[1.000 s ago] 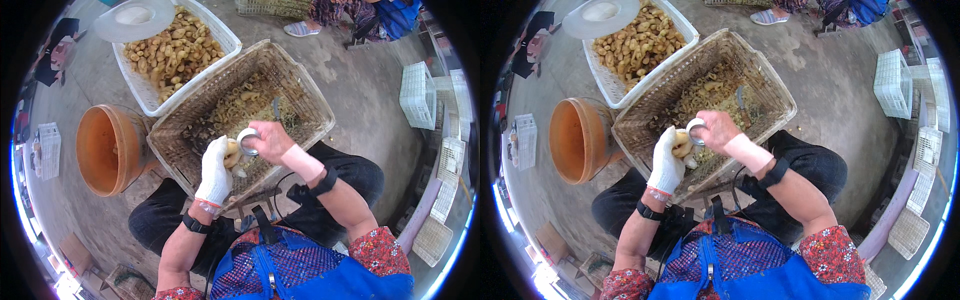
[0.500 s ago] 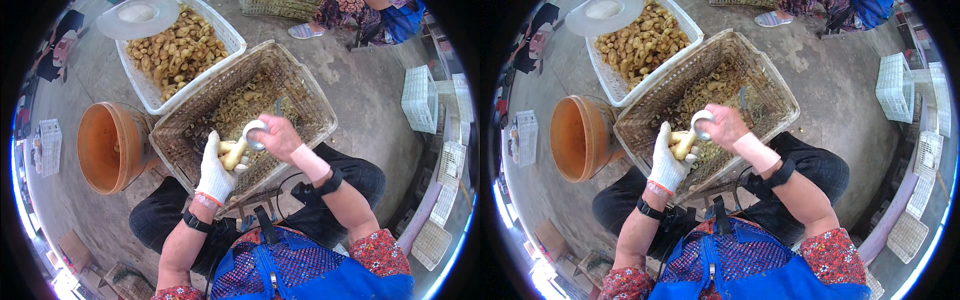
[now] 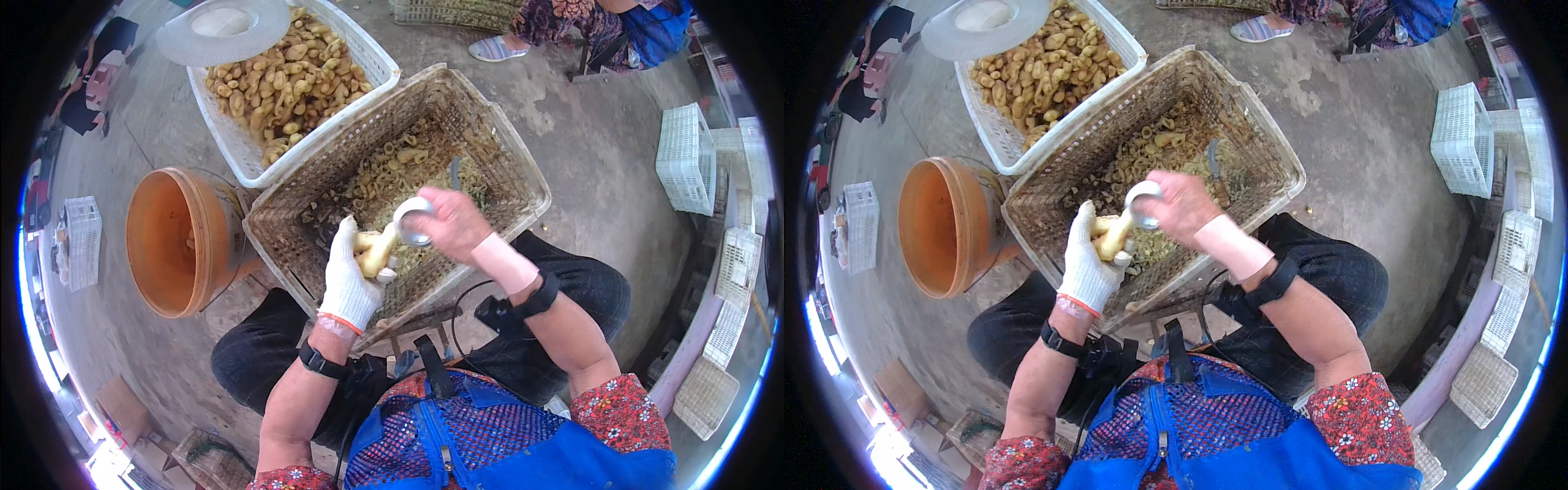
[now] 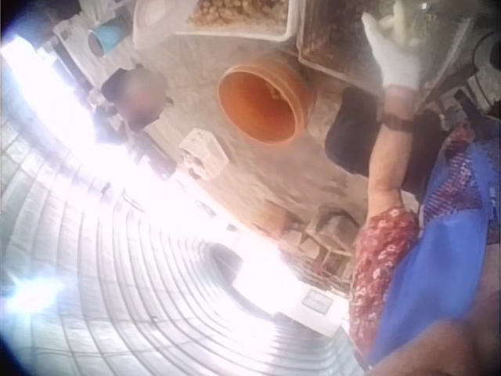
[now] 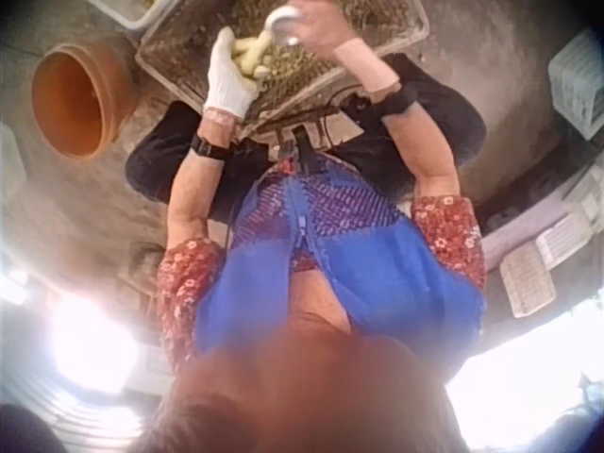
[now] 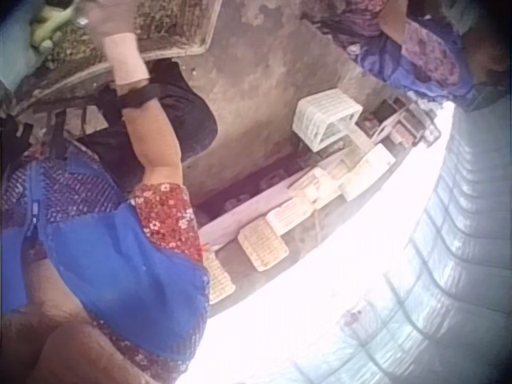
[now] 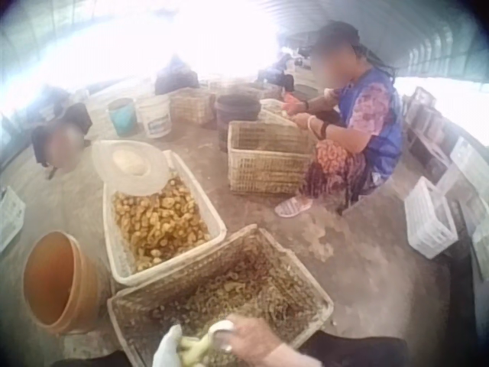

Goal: The person scrapes the skin off a ginger root using a metal tool while holding the root in their gloved left hand.

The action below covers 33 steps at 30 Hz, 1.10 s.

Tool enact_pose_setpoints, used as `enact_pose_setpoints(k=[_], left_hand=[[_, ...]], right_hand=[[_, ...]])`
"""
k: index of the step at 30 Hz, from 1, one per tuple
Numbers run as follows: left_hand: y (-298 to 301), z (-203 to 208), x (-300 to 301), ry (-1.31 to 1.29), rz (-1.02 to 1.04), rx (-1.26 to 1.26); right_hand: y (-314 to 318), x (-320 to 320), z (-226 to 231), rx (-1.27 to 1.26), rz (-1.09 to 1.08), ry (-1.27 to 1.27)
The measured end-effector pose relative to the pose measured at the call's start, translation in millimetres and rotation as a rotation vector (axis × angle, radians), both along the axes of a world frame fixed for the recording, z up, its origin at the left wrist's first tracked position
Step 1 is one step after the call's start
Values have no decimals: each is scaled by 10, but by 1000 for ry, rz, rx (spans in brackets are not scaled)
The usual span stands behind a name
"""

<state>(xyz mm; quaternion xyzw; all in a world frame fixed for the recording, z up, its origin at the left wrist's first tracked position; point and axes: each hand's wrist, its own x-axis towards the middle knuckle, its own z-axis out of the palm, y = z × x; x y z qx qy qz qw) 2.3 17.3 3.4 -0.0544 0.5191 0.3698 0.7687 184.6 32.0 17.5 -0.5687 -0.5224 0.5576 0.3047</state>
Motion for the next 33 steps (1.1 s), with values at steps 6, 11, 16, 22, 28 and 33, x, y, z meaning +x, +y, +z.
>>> enact_pose_setpoints(k=[6, 11, 16, 22, 28, 33], left_hand=[[-68, -5, 14, 183, -93, 177], [36, 112, -33, -63, 65, 28], [3, 63, 12, -60, 55, 2], [-34, -8, -60, -56, -79, 30], [15, -9, -42, -225, -17, -55], [-81, -165, -3, -164, -155, -40]], right_hand=[[110, 171, -203, 37, 68, -333], [208, 313, -108, 13, -124, -330], [-81, -182, 65, 82, 44, 71], [158, 177, -179, 15, -71, -347], [120, 113, -138, -244, -262, 430], [51, -31, -66, -435, -242, 556]])
